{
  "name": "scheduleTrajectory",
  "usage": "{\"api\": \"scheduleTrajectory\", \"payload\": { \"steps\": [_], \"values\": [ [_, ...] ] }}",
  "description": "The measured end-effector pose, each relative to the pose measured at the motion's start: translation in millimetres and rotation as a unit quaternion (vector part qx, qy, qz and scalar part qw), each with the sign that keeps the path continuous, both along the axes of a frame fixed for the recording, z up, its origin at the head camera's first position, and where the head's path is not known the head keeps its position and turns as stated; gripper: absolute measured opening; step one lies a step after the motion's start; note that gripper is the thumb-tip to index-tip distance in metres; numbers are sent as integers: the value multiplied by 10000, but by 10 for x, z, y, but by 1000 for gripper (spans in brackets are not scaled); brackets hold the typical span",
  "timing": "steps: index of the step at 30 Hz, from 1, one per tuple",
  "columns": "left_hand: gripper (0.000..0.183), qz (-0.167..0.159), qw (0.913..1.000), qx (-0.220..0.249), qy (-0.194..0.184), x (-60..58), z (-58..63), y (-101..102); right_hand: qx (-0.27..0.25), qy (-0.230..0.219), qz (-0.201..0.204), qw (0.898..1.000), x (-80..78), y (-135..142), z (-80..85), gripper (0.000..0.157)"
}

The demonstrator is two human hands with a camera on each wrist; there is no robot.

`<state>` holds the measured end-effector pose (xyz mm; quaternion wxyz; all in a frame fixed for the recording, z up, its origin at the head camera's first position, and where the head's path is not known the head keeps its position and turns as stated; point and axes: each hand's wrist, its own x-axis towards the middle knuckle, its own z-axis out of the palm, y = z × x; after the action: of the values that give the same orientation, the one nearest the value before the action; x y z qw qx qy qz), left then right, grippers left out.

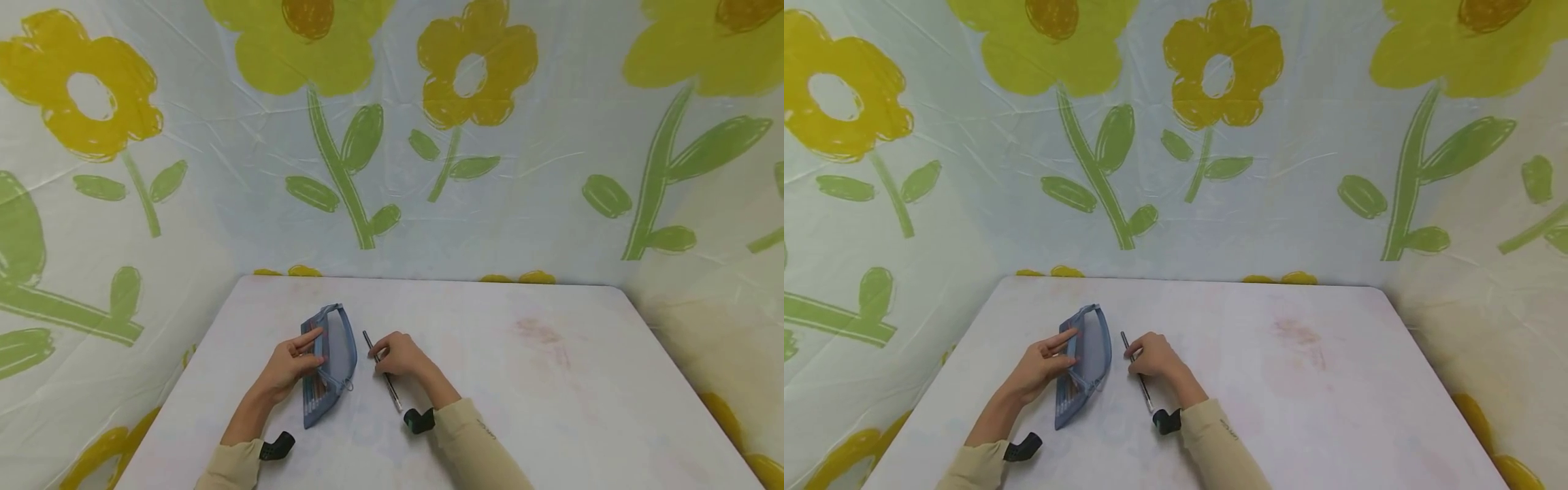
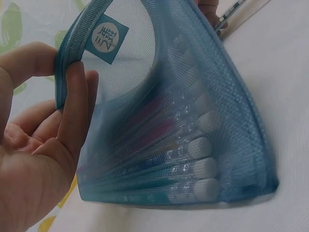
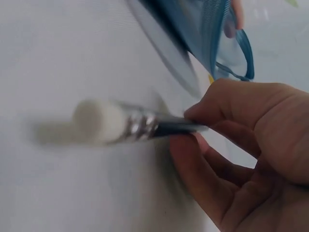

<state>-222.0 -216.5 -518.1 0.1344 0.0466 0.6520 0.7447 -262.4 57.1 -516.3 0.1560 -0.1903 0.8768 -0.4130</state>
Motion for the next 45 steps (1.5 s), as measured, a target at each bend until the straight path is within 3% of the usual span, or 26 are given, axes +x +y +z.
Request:
{"api": "scheduleTrajectory", "payload": {
  "steps": [7, 13, 26, 33, 45],
  "values": [
    [72, 35, 9999, -66, -96, -5, 0, -2, -984, -842, -90, 9915, -12, 143, 24, 29],
    [72, 50, 9999, -72, -118, -18, -5, 4, -1681, -1205, -13, 9784, -14, 210, 117, 32],
    [72, 56, 9999, -129, -77, -47, 4, -4, -2007, -1311, 202, 9706, -68, 38, 379, 35],
    [72, 56, 9995, -277, -107, -2, -43, 3, -2116, -1484, 355, 9654, -50, -150, 427, 35],
    [70, -23, 9996, -291, 14, -12, -36, -17, -2127, -1564, -15, 9645, -116, -398, 388, 38]
  ]
}}
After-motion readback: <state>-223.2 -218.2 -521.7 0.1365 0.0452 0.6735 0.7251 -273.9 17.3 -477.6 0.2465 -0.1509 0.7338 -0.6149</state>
